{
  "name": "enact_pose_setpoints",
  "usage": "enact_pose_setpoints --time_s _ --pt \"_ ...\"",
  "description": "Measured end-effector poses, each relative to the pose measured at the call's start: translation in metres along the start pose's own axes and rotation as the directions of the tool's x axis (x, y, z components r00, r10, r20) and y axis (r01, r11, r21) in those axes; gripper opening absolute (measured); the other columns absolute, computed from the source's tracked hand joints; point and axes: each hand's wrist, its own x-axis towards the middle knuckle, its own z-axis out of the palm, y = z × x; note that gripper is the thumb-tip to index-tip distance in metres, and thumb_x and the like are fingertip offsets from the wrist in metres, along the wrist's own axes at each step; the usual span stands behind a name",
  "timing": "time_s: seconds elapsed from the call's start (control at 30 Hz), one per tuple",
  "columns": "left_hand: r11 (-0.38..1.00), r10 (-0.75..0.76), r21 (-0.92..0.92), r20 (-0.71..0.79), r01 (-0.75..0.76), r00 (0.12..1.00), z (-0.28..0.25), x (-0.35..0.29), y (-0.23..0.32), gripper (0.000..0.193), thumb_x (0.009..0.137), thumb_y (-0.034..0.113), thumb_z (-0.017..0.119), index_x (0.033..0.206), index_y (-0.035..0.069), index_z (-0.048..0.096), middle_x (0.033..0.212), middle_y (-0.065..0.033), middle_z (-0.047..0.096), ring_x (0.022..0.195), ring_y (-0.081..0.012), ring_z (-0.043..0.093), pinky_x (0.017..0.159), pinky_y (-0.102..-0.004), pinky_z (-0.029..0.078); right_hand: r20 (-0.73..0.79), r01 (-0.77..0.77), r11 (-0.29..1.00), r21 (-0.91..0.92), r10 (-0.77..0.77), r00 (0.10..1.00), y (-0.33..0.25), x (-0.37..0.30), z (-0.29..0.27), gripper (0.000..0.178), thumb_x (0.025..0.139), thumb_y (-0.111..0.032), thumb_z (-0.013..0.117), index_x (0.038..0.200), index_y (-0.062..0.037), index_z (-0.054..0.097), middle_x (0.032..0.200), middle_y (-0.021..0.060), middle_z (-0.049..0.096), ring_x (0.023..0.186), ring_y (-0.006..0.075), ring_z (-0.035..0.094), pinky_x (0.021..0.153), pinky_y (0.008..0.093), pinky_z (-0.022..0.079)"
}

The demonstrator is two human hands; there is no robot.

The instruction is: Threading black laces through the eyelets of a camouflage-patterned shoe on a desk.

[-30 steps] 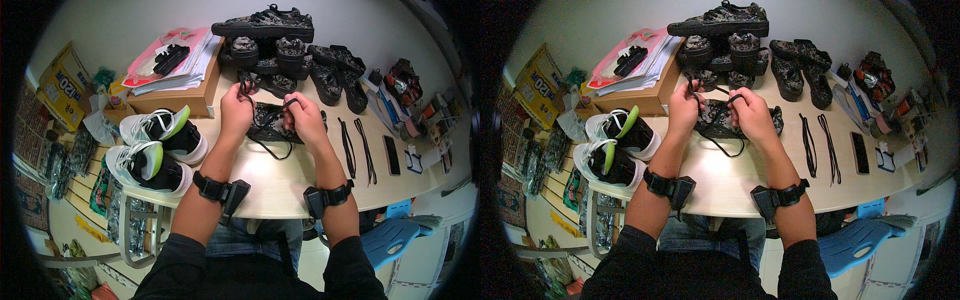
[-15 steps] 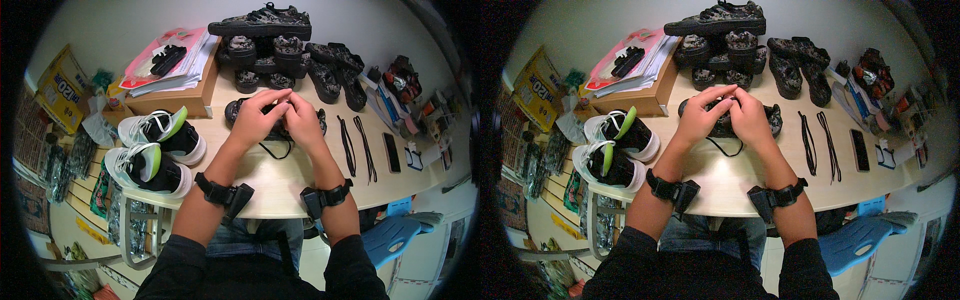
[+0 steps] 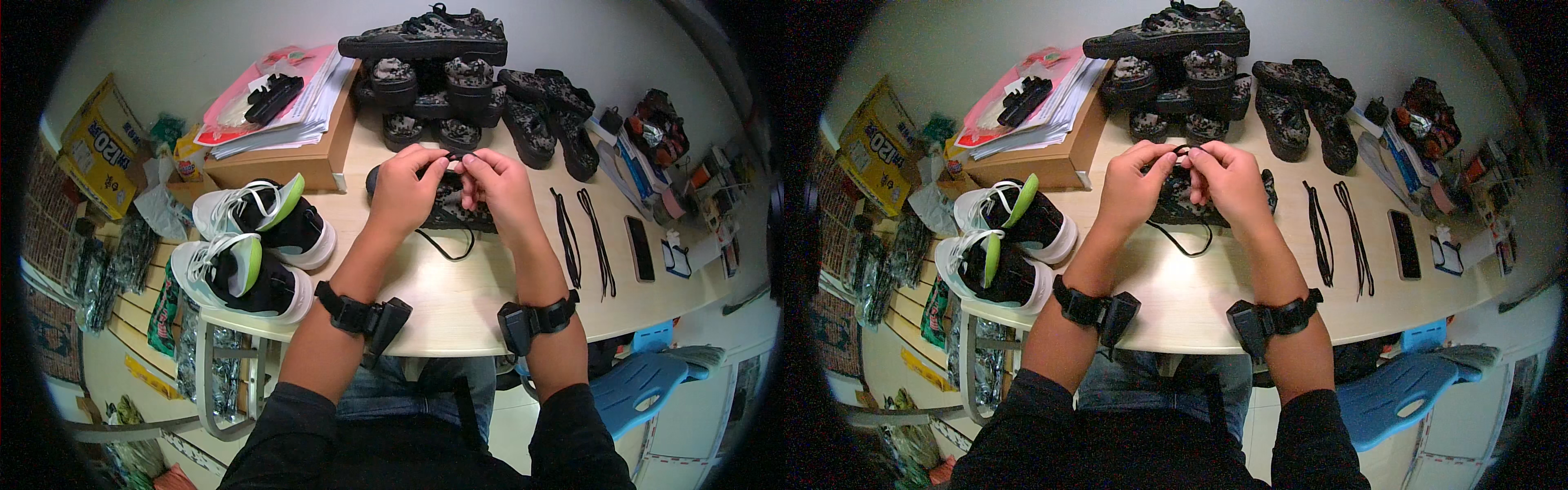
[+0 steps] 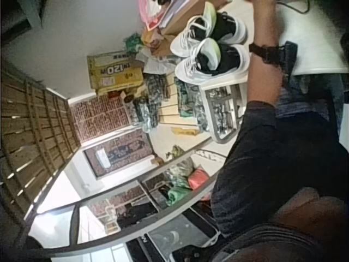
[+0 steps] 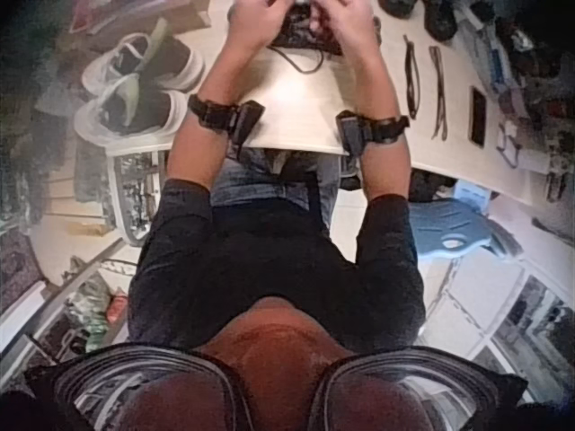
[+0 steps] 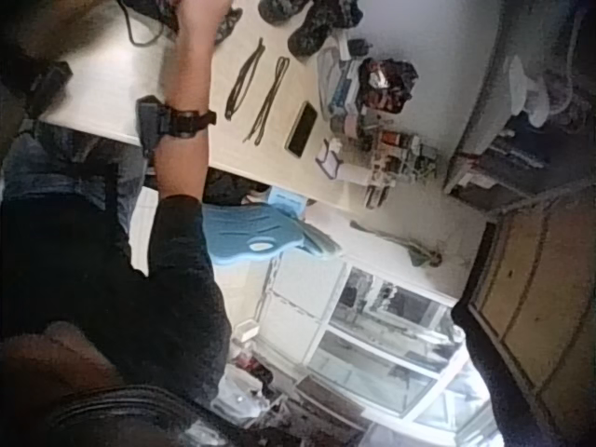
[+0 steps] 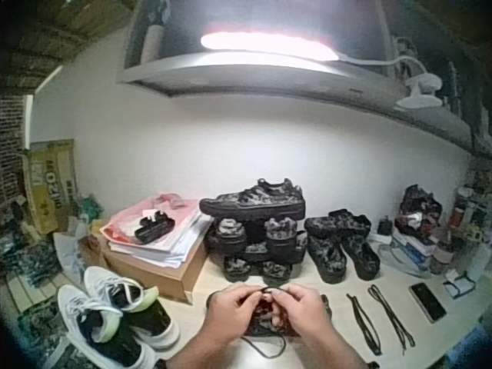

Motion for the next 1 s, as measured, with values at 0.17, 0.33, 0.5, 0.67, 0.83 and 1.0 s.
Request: enact_pose_setpoints --time_s 0.17,0.33,0.5,0.67,0.83,1.0 --pt "0.999 -0.030 0.021 -0.021 0.031 0.999 0.0022 0.0010 -0.0025 0.014 0.083 0.007 0.059 0.091 -0.002 0.066 0.078 -0.0120 0.062 0.069 -0.0226 0.060 0.063 -0.0301 0.046 -0.080 0.041 0.999 0.015 -0.040 0.996 0.0017 0.0022 -0.0038 0.020 0.091 -0.015 0.055 0.088 0.0032 0.062 0.066 0.0042 0.059 0.053 0.0113 0.056 0.048 0.0223 0.044" --pt "0.999 -0.039 0.033 -0.015 0.039 0.999 0.0008 -0.0004 -0.0041 0.015 0.085 0.007 0.061 0.093 -0.005 0.065 0.077 -0.0055 0.060 0.070 -0.0111 0.055 0.064 -0.0238 0.043 -0.150 0.117 0.991 0.066 -0.106 0.983 0.0039 0.0047 -0.0011 0.020 0.090 -0.013 0.057 0.096 0.0049 0.063 0.075 0.0075 0.063 0.060 0.0127 0.060 0.052 0.0232 0.048" --pt "0.999 -0.042 0.028 -0.037 0.043 0.998 0.0017 0.0004 -0.0013 0.013 0.082 0.008 0.060 0.089 -0.002 0.066 0.075 -0.0110 0.061 0.064 -0.0205 0.059 0.059 -0.0287 0.045 -0.174 0.170 0.980 0.106 -0.151 0.973 0.0017 0.0038 -0.0015 0.020 0.091 -0.011 0.056 0.098 0.0058 0.063 0.080 0.0104 0.065 0.064 0.0151 0.063 0.058 0.0249 0.053" --pt "0.998 -0.047 0.032 -0.061 0.049 0.997 0.0008 -0.0005 -0.0061 0.013 0.082 0.008 0.061 0.088 -0.003 0.066 0.074 -0.0105 0.060 0.063 -0.0186 0.059 0.058 -0.0272 0.044 -0.186 0.152 0.976 0.157 -0.122 0.975 0.0028 0.0054 -0.0010 0.020 0.091 -0.012 0.057 0.095 0.0067 0.063 0.083 0.0141 0.066 0.070 0.0188 0.066 0.062 0.0272 0.056" --pt "0.999 -0.002 0.050 -0.112 0.007 0.994 0.0016 0.0014 -0.0062 0.012 0.082 0.007 0.061 0.087 -0.003 0.065 0.075 -0.0101 0.061 0.063 -0.0188 0.059 0.058 -0.0280 0.045 -0.230 0.143 0.972 0.184 -0.099 0.968 -0.0049 0.0036 -0.0022 0.022 0.091 -0.016 0.058 0.095 0.0055 0.061 0.083 0.0149 0.066 0.071 0.0194 0.066 0.063 0.0273 0.056" --pt "0.997 -0.025 0.074 -0.085 0.031 0.996 0.0005 0.0005 -0.0024 0.013 0.081 0.008 0.061 0.087 -0.003 0.066 0.076 -0.0102 0.061 0.064 -0.0193 0.060 0.059 -0.0284 0.045 -0.288 0.173 0.969 0.175 -0.118 0.950 -0.0002 0.0061 -0.0063 0.022 0.090 -0.016 0.060 0.090 0.0059 0.063 0.080 0.0148 0.066 0.067 0.0202 0.067 0.060 0.0273 0.056"
